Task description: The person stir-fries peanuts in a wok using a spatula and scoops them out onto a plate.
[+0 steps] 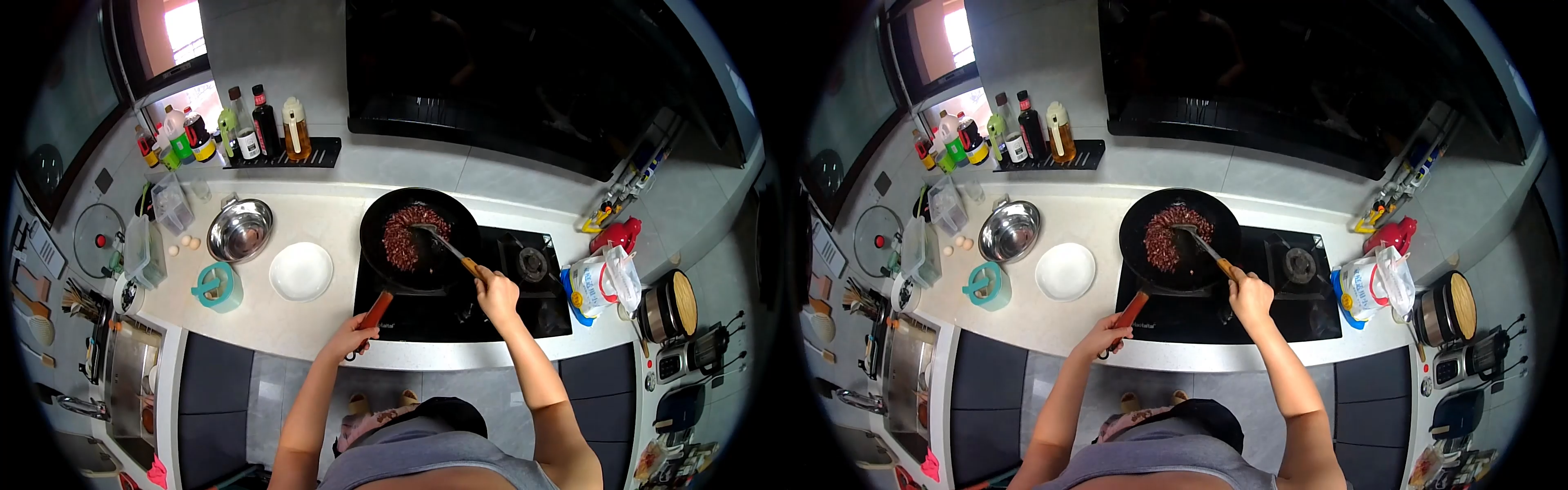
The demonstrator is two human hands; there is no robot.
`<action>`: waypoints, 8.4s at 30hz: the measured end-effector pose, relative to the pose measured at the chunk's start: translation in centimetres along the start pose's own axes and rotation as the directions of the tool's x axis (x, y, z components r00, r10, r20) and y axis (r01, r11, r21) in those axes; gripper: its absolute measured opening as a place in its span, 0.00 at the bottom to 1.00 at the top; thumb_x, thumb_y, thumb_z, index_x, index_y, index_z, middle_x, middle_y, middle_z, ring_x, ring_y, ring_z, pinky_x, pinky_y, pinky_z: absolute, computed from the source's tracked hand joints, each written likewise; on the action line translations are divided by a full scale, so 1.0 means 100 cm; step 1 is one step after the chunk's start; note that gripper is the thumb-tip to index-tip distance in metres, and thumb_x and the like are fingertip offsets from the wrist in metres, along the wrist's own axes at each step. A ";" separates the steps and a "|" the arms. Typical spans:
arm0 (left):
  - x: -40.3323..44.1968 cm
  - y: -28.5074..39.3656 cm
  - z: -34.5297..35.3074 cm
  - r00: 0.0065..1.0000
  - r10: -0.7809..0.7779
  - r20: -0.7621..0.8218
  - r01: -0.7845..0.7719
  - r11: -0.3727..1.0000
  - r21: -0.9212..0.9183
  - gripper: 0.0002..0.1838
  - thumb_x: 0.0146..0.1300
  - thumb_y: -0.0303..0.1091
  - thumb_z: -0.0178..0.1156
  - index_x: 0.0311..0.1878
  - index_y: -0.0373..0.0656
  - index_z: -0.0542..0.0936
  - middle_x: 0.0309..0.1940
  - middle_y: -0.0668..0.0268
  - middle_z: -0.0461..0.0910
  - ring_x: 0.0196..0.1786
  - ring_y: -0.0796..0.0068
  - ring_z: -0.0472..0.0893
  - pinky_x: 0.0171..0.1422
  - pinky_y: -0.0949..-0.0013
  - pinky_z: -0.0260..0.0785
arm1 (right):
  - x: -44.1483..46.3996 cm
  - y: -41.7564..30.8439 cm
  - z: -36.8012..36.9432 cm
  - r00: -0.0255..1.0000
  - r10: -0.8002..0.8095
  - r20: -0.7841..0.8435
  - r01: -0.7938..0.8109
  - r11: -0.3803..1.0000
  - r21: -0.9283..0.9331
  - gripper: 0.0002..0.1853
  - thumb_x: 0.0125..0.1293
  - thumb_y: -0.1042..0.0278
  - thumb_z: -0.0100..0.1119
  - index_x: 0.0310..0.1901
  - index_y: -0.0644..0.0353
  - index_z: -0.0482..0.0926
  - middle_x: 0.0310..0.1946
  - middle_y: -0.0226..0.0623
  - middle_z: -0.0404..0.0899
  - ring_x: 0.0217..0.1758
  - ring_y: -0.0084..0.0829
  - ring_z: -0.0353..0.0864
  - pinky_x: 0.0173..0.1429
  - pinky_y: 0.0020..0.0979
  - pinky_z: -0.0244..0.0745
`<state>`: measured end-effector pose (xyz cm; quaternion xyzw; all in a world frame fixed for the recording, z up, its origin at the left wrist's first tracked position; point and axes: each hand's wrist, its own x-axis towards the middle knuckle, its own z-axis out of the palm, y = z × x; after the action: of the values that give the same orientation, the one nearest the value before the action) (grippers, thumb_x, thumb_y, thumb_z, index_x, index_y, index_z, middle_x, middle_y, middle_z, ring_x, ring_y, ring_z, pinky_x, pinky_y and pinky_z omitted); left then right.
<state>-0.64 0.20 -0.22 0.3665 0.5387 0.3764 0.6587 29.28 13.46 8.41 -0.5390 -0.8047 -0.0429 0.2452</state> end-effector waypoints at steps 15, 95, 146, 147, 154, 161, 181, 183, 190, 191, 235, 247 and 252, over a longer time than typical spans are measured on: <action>0.000 0.000 -0.001 1.000 -0.002 -0.012 0.002 1.000 -0.026 0.20 0.59 0.32 0.58 0.55 0.44 0.69 0.29 0.68 0.75 0.19 0.82 0.70 0.20 0.77 0.62 | 0.039 0.071 0.030 0.411 0.349 0.842 -0.899 0.004 0.438 0.09 0.66 0.61 0.51 0.41 0.56 0.75 0.19 0.33 0.74 0.10 0.14 0.54 0.12 0.17 0.45; -0.002 0.002 0.005 0.999 0.013 -0.037 -0.014 0.999 -0.033 0.16 0.60 0.31 0.57 0.52 0.43 0.71 0.29 0.66 0.75 0.18 0.82 0.70 0.19 0.77 0.61 | -0.003 -0.013 -0.054 0.960 -0.074 0.268 0.083 0.996 -0.022 0.16 0.52 0.67 0.58 0.44 0.44 0.82 0.26 0.42 0.80 0.30 0.43 0.80 0.35 0.41 0.76; 0.001 -0.001 -0.001 1.000 0.020 -0.018 -0.020 1.000 -0.020 0.15 0.60 0.31 0.58 0.50 0.42 0.71 0.29 0.66 0.75 0.18 0.82 0.70 0.18 0.77 0.60 | -0.004 -0.044 0.006 0.989 -0.083 0.121 0.075 0.995 0.069 0.15 0.54 0.68 0.59 0.46 0.54 0.80 0.23 0.44 0.79 0.25 0.43 0.79 0.30 0.39 0.75; 0.000 -0.001 0.000 1.000 0.020 -0.017 -0.020 1.000 -0.019 0.15 0.60 0.31 0.58 0.50 0.42 0.71 0.29 0.66 0.75 0.18 0.82 0.70 0.18 0.77 0.60 | -0.001 -0.043 0.019 0.994 -0.051 0.093 0.043 0.995 0.086 0.16 0.54 0.68 0.59 0.46 0.56 0.80 0.23 0.45 0.78 0.25 0.43 0.80 0.30 0.40 0.75; -0.002 0.005 0.002 1.000 0.007 -0.013 -0.008 1.000 -0.027 0.17 0.60 0.32 0.58 0.52 0.44 0.70 0.27 0.68 0.75 0.19 0.83 0.70 0.20 0.77 0.62 | 0.001 0.007 0.001 0.976 0.214 0.037 -0.216 0.942 0.258 0.14 0.58 0.64 0.58 0.45 0.58 0.80 0.27 0.51 0.80 0.31 0.49 0.81 0.37 0.42 0.76; 0.003 -0.002 -0.003 1.000 0.003 -0.006 -0.003 1.000 -0.019 0.17 0.60 0.32 0.58 0.53 0.43 0.70 0.28 0.68 0.75 0.19 0.83 0.70 0.20 0.77 0.62 | 0.026 0.087 -0.046 0.652 0.408 0.640 -0.738 0.537 0.409 0.16 0.67 0.63 0.46 0.39 0.69 0.78 0.20 0.39 0.80 0.14 0.20 0.72 0.17 0.21 0.63; 0.001 -0.002 -0.002 1.000 0.011 0.000 -0.011 1.000 0.001 0.20 0.59 0.33 0.58 0.54 0.43 0.69 0.29 0.68 0.75 0.20 0.83 0.71 0.20 0.76 0.63 | -0.004 0.049 0.015 0.892 0.187 0.412 -0.392 0.772 0.500 0.13 0.56 0.62 0.65 0.41 0.59 0.83 0.23 0.35 0.81 0.24 0.25 0.79 0.32 0.25 0.72; 0.001 -0.003 -0.003 1.000 0.011 0.002 -0.011 1.000 -0.013 0.19 0.59 0.32 0.58 0.54 0.43 0.69 0.29 0.68 0.75 0.20 0.83 0.71 0.20 0.76 0.63 | -0.007 0.034 -0.041 0.967 0.051 0.248 -0.130 0.940 0.315 0.14 0.51 0.64 0.67 0.40 0.55 0.83 0.26 0.41 0.81 0.27 0.36 0.81 0.35 0.31 0.74; 0.001 0.000 -0.002 1.000 0.017 -0.004 -0.017 1.000 -0.007 0.19 0.60 0.33 0.58 0.54 0.43 0.70 0.28 0.68 0.75 0.20 0.83 0.71 0.20 0.77 0.63 | -0.014 0.002 -0.155 0.929 -0.085 0.360 0.058 0.995 0.084 0.16 0.44 0.71 0.65 0.39 0.56 0.83 0.26 0.42 0.79 0.30 0.42 0.79 0.37 0.37 0.75; 0.001 0.000 -0.002 1.000 0.015 -0.004 -0.015 1.000 -0.012 0.19 0.60 0.33 0.58 0.54 0.42 0.70 0.28 0.68 0.75 0.20 0.83 0.71 0.20 0.77 0.63 | -0.012 0.001 -0.151 0.923 -0.108 0.370 0.075 0.992 0.103 0.16 0.44 0.72 0.65 0.39 0.56 0.83 0.26 0.43 0.78 0.30 0.42 0.79 0.38 0.37 0.75; -0.001 0.000 0.002 1.000 -0.002 -0.012 0.002 1.000 -0.019 0.19 0.60 0.32 0.58 0.55 0.45 0.69 0.28 0.69 0.75 0.19 0.83 0.70 0.20 0.77 0.62 | -0.013 -0.032 -0.014 0.957 -0.080 0.279 0.040 0.988 0.148 0.19 0.53 0.67 0.59 0.49 0.53 0.79 0.28 0.45 0.79 0.32 0.45 0.80 0.37 0.42 0.76; 0.000 -0.001 0.000 1.000 0.010 -0.004 -0.010 0.999 -0.032 0.21 0.60 0.32 0.58 0.57 0.44 0.69 0.28 0.69 0.75 0.19 0.82 0.70 0.20 0.77 0.62 | -0.013 -0.019 -0.113 0.915 -0.054 0.400 0.069 0.997 -0.023 0.17 0.50 0.69 0.60 0.45 0.52 0.82 0.30 0.43 0.80 0.33 0.45 0.80 0.39 0.40 0.75; 0.001 -0.002 0.000 1.000 0.007 -0.013 -0.008 1.000 -0.030 0.22 0.60 0.32 0.58 0.57 0.44 0.69 0.29 0.68 0.75 0.19 0.82 0.70 0.20 0.77 0.62 | 0.003 -0.030 -0.020 0.962 0.056 0.267 -0.082 0.993 0.089 0.18 0.54 0.69 0.59 0.49 0.53 0.79 0.34 0.48 0.80 0.35 0.47 0.80 0.42 0.41 0.75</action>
<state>-0.63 0.17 -0.41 0.3561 0.5357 0.3894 0.6593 27.25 11.77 10.90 -0.5547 -0.8121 0.0777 0.1636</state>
